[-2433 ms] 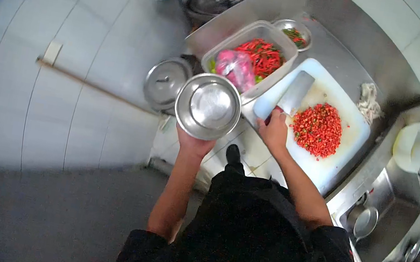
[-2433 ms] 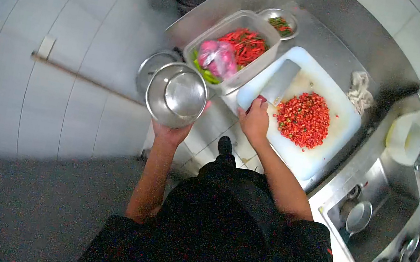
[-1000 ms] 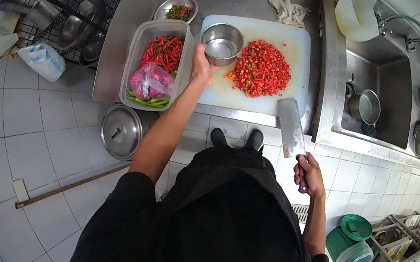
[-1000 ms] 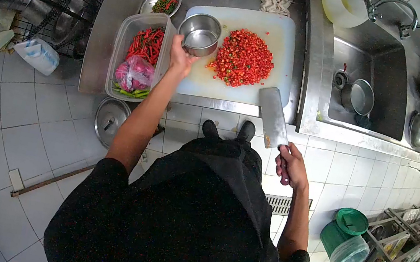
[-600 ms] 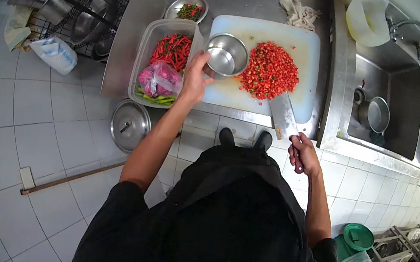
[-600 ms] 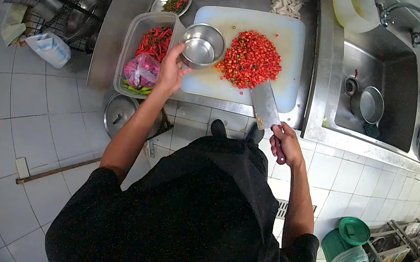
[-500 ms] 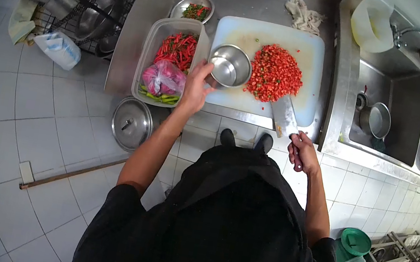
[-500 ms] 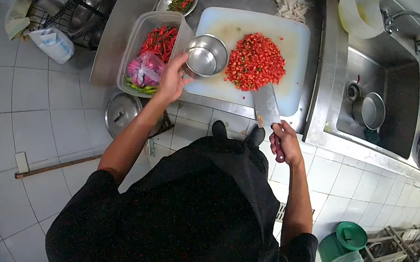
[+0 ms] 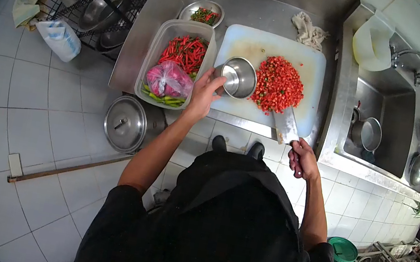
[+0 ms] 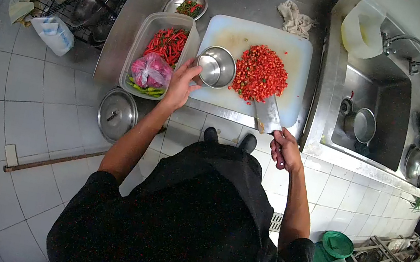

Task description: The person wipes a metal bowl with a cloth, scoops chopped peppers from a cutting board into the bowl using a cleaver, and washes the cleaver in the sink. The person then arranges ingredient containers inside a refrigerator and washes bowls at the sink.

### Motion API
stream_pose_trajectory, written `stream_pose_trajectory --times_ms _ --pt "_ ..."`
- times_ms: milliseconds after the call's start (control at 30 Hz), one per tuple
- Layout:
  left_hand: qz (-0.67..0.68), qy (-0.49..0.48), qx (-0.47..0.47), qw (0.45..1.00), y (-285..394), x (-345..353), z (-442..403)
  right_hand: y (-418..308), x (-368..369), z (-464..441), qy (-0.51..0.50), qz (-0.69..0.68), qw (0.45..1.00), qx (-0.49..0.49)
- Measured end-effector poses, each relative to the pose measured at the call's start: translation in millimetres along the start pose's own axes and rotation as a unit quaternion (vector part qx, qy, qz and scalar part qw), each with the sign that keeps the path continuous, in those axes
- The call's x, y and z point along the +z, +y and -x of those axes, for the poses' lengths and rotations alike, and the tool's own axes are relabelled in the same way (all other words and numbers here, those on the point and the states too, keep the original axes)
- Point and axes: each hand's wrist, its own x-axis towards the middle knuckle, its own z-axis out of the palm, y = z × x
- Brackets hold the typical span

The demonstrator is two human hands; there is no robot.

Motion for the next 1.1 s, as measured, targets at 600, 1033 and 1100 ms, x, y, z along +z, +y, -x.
stream_pose_trajectory --times_ms 600,1033,1100 --pt "-0.017 -0.055 0.038 0.998 3.1 40.0 -28.9 -124.0 37.9 27.5 -0.04 0.172 0.984 0.031" --pt "0.131 -0.1 -0.031 0.986 -6.8 42.3 -26.6 -237.4 89.4 52.3 -0.034 0.457 0.885 0.081" --pt "0.142 -0.094 -0.031 0.985 -5.5 39.0 -25.7 -223.0 83.2 76.2 0.017 0.326 0.944 0.053"
